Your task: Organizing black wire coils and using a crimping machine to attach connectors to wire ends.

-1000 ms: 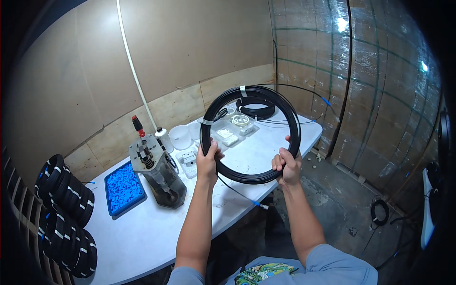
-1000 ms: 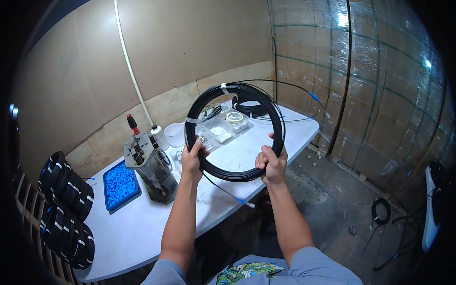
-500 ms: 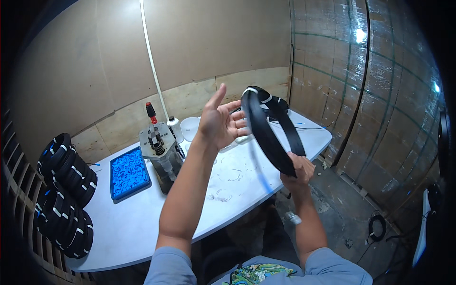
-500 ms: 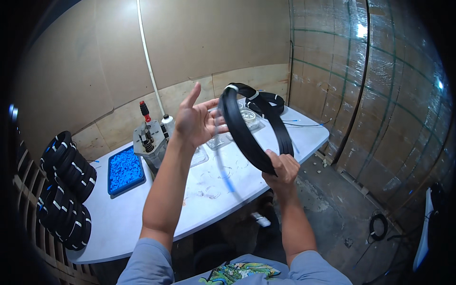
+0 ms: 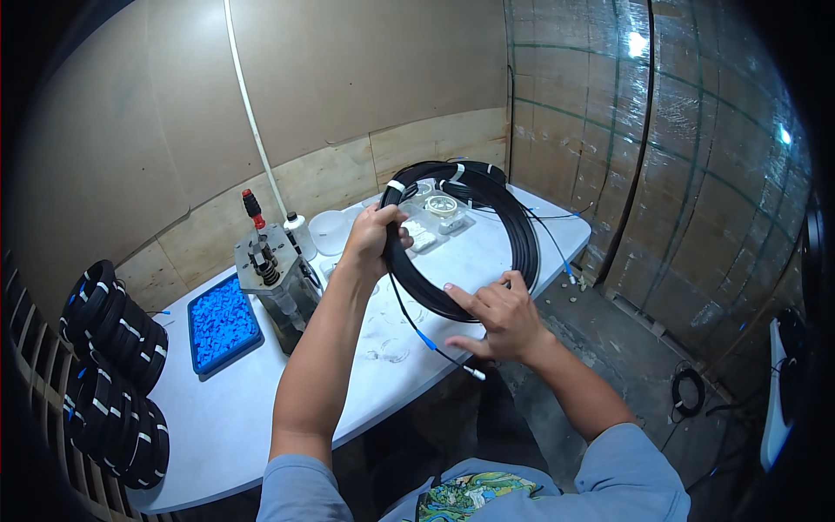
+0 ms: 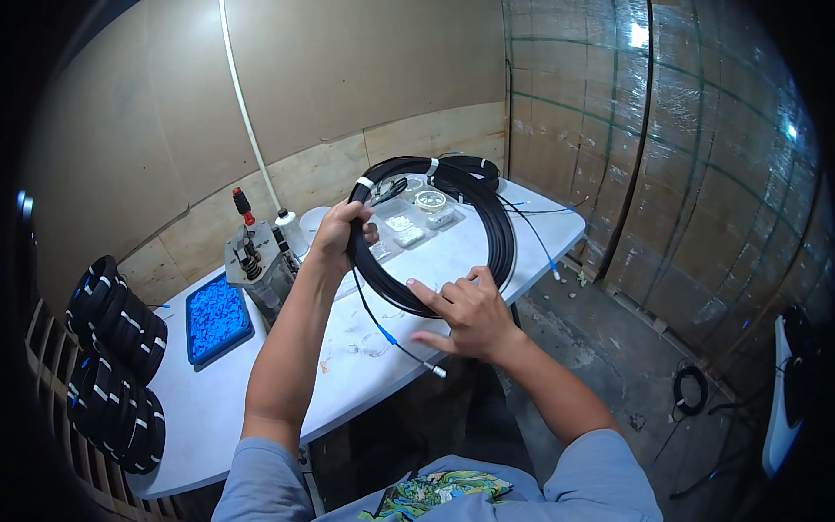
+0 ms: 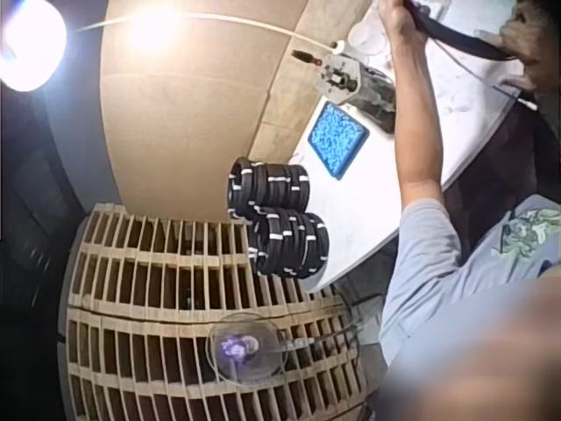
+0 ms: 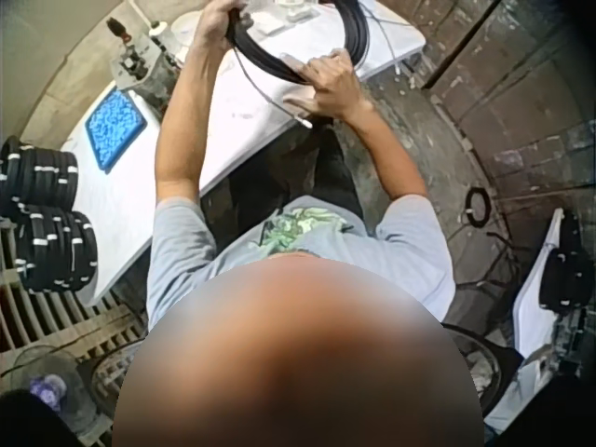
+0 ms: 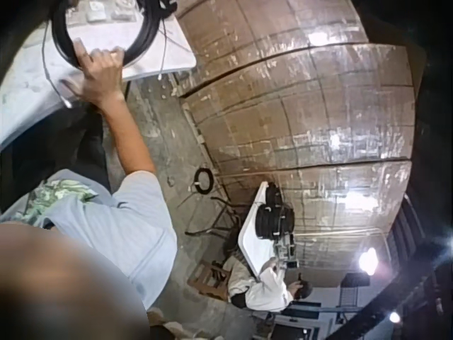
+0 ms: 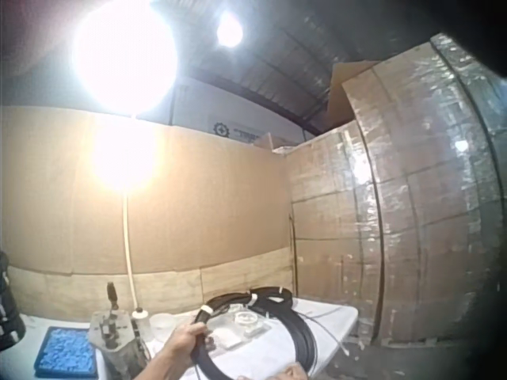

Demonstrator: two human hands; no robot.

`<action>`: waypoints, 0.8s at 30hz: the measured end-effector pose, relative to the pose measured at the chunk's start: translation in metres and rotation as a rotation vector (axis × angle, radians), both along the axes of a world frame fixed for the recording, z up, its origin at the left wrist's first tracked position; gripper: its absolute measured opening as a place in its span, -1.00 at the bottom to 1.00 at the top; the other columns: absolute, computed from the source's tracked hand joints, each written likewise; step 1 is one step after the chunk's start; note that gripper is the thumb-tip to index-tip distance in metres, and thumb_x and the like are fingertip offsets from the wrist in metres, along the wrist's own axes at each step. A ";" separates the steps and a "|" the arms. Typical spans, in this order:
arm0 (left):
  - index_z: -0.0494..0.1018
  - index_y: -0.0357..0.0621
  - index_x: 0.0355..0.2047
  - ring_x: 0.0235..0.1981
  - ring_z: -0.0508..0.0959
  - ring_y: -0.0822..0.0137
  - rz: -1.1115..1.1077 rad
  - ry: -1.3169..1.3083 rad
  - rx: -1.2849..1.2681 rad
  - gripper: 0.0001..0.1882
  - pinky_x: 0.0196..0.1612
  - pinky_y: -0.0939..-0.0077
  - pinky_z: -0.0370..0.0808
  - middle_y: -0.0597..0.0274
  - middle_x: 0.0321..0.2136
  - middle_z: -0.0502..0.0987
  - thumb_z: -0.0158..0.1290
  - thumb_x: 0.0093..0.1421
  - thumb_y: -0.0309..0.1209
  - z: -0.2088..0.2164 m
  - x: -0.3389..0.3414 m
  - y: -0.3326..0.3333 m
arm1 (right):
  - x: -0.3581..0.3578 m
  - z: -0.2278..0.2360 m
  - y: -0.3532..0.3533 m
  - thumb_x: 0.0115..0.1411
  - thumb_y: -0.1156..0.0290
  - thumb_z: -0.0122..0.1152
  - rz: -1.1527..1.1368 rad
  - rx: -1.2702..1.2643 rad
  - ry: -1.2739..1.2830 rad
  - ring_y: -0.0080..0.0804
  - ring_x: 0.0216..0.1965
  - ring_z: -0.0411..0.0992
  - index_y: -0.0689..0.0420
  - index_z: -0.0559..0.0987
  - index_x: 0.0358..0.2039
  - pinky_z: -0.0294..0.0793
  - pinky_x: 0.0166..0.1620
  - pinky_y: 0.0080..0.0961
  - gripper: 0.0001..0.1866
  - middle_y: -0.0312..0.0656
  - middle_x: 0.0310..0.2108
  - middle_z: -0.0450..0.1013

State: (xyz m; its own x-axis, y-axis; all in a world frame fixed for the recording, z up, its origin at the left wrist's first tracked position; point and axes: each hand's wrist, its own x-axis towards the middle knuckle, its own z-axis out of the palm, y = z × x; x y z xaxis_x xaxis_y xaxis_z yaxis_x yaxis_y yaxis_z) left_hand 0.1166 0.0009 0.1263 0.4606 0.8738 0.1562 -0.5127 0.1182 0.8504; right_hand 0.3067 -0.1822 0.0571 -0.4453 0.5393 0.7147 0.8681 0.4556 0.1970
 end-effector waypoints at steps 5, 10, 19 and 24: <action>0.22 -0.10 -0.26 -0.59 0.36 0.42 -0.099 -0.065 0.044 -0.77 -0.55 0.48 0.35 0.26 -0.53 0.32 0.01 0.14 -0.60 -0.023 -0.017 0.011 | 0.017 0.009 0.017 0.20 -0.03 0.32 0.126 -0.049 0.189 -0.22 -0.17 0.56 0.02 0.65 0.05 0.37 0.02 -0.21 -0.49 -0.21 -0.25 0.60; 0.30 -0.16 -0.17 -0.62 0.35 0.43 -0.228 0.018 0.140 -0.67 -0.56 0.49 0.34 0.26 -0.53 0.34 0.04 0.03 -0.63 -0.019 -0.014 -0.010 | 0.019 0.069 0.077 0.08 0.43 0.34 0.031 0.274 0.008 -0.10 0.12 0.44 -0.07 0.44 0.29 0.34 0.19 -0.10 -0.30 -0.13 0.11 0.48; 0.38 -0.33 0.12 -0.65 0.37 0.44 -0.177 0.086 0.262 -0.37 -0.57 0.48 0.36 0.31 -0.56 0.35 0.11 -0.05 -0.62 -0.036 -0.031 -0.019 | 0.050 0.096 0.131 0.14 0.51 0.38 0.025 -0.334 0.186 -0.07 -0.19 0.59 0.15 0.56 0.03 0.58 -0.10 -0.26 -0.59 -0.08 -0.17 0.61; 0.39 -0.29 0.00 -0.66 0.28 0.48 -0.134 -0.039 0.248 -0.48 -0.60 0.53 0.30 0.36 -0.56 0.26 0.10 -0.05 -0.56 -0.054 -0.049 -0.005 | 0.086 0.058 0.118 0.22 0.41 0.37 0.052 -0.663 0.731 -0.36 -0.39 0.60 0.13 0.47 0.19 0.58 -0.26 -0.39 -0.48 -0.15 -0.32 0.59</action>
